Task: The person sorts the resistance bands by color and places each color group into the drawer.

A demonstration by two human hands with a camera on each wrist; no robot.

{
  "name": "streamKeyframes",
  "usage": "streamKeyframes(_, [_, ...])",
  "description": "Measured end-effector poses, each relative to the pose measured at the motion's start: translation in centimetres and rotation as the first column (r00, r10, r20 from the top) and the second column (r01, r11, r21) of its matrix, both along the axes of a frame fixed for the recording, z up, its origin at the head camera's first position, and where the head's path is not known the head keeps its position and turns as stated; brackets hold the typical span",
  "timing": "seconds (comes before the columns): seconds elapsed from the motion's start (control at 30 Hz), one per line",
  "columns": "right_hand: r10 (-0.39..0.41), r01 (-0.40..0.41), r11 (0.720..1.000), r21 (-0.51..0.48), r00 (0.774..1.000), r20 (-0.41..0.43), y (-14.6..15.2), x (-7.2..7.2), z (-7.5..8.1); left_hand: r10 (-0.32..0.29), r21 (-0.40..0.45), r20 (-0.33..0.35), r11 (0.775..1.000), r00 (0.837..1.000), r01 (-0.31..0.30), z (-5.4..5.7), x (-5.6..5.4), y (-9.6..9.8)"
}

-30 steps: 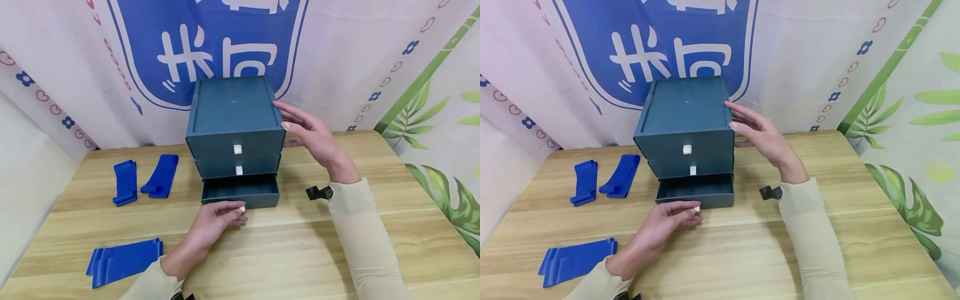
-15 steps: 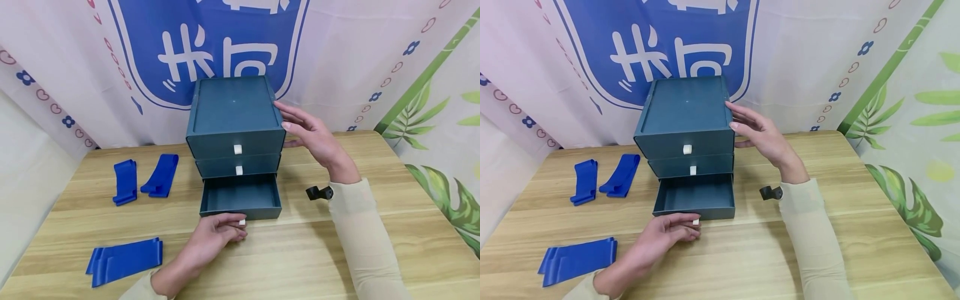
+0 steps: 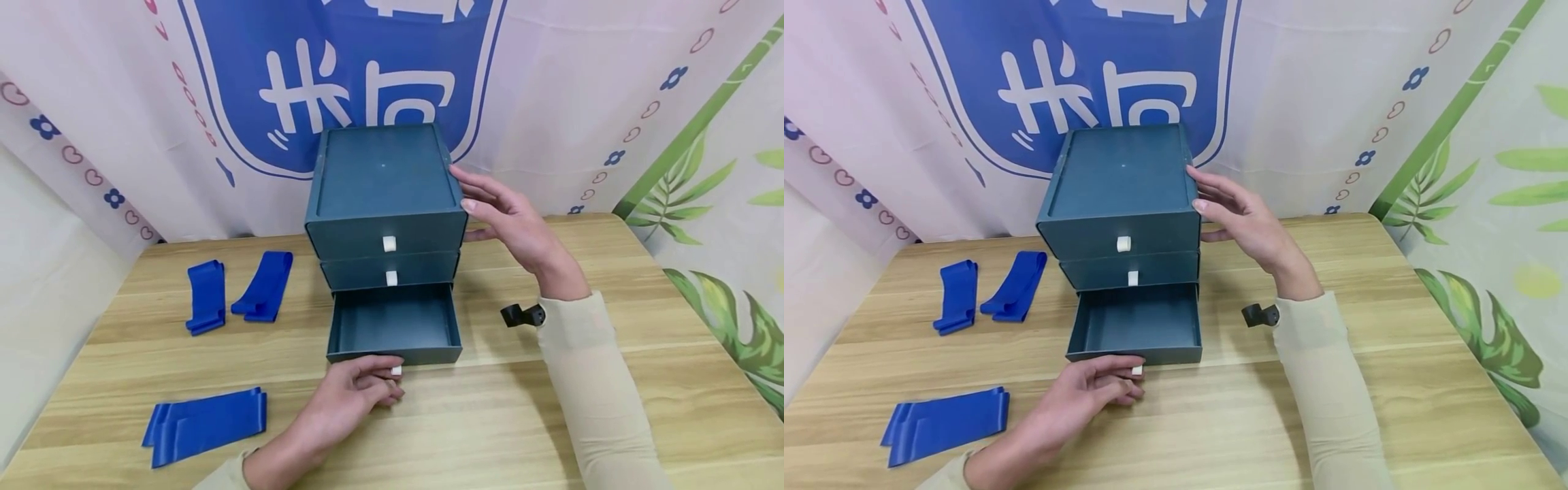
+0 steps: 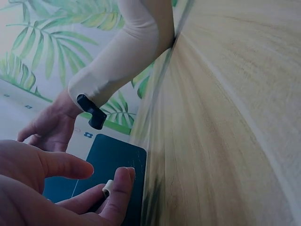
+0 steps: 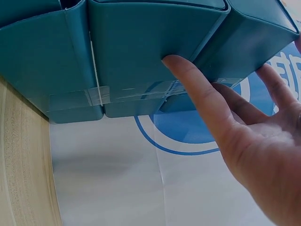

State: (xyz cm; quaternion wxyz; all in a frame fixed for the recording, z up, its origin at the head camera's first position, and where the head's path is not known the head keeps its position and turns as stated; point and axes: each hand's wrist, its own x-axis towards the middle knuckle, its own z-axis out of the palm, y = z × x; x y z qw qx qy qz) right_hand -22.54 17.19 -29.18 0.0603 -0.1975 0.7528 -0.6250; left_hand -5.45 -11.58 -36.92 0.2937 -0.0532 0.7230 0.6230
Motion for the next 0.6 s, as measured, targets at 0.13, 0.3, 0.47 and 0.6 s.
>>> streamKeyframes(0.13, [0.004,-0.004,1.0,-0.002,1.0,0.0,0.0,0.0,0.0,-0.005,-0.002,0.006,1.0,1.0,0.005,-0.1,-0.1,-0.1])
streamKeyframes(0.3, [0.009,-0.009,1.0,0.0,1.0,0.001,-0.1,-0.1,0.0,0.014,0.0,-0.018,1.0,1.0,-0.014,-0.2,0.4,0.0])
streamKeyframes(0.47, [0.008,-0.008,1.0,-0.002,1.0,0.006,-0.1,0.0,0.0,-0.012,-0.021,-0.023,1.0,1.0,0.011,-0.2,0.7,-0.2])
streamKeyframes(0.6, [-0.002,0.002,1.0,0.006,1.0,0.014,-0.1,0.1,0.1,-0.105,-0.05,-0.031,0.993,0.994,0.103,0.5,0.9,-2.2])
